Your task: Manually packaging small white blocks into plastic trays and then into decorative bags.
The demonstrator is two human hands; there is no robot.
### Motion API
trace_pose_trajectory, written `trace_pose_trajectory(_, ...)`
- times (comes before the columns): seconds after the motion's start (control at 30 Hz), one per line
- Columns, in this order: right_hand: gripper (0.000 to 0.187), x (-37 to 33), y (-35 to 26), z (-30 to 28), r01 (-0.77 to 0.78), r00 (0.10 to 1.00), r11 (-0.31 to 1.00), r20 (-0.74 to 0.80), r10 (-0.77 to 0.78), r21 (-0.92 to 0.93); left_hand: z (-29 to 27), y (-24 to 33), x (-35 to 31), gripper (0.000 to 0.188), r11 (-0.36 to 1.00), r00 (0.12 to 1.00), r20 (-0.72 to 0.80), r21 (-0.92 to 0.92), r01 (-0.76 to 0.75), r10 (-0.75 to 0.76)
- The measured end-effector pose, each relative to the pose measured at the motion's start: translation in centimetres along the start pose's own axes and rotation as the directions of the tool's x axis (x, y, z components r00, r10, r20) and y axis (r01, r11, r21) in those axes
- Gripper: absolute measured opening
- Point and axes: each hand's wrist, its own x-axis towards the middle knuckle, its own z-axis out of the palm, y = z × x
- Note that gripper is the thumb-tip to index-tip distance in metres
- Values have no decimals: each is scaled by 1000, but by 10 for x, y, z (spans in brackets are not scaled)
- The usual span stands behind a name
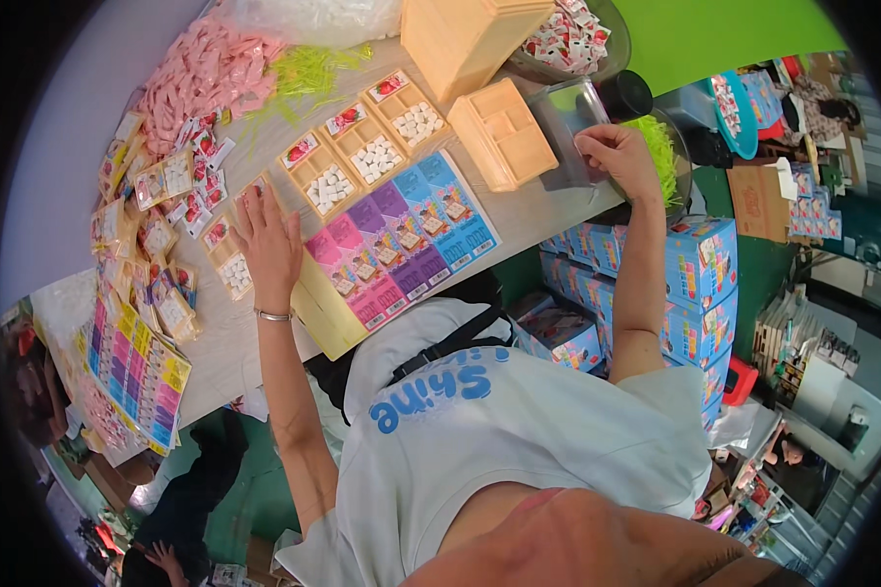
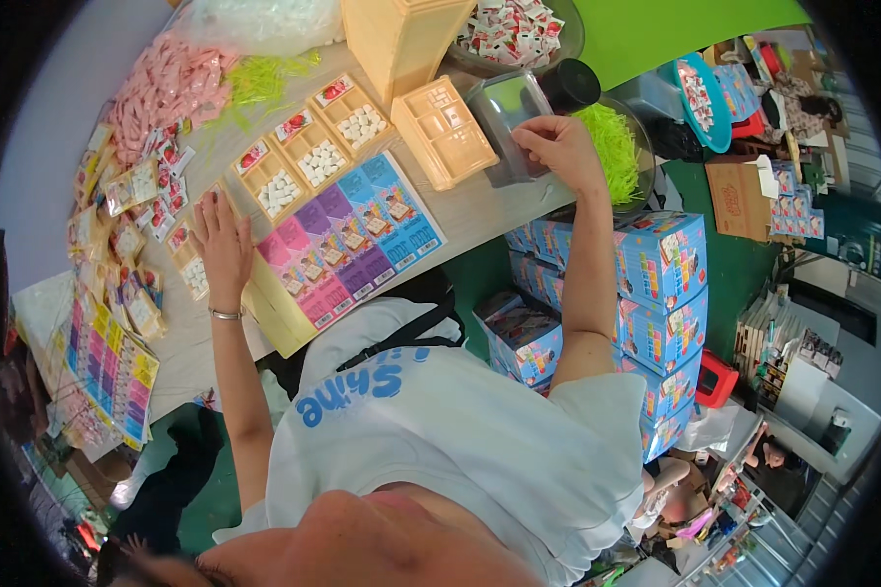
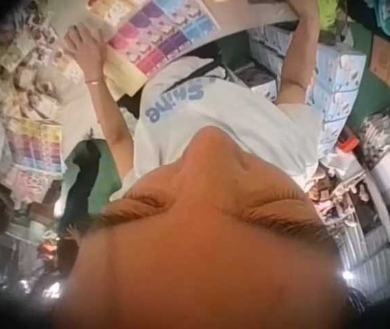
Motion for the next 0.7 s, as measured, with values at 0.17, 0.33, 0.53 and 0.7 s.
trace_pose_trajectory(0.17,20,3,5,2,7,1000,999,17,-8,54,-10,11,-6,66,995,996,-84,-102,-2,-7)
trace_pose_trajectory(0.33,20,-9,0,20,248,941,828,-79,-329,-503,5,23,-4,60,996,993,-108,-82,44,-53)
trace_pose_trajectory(0.53,12,-55,-56,26,284,705,708,-360,-611,-646,14,78,19,65,989,974,-223,-146,1,-35)
trace_pose_trajectory(0.7,8,-59,-91,99,512,854,821,-53,-517,251,21,65,19,68,995,987,-158,-92,-44,29)
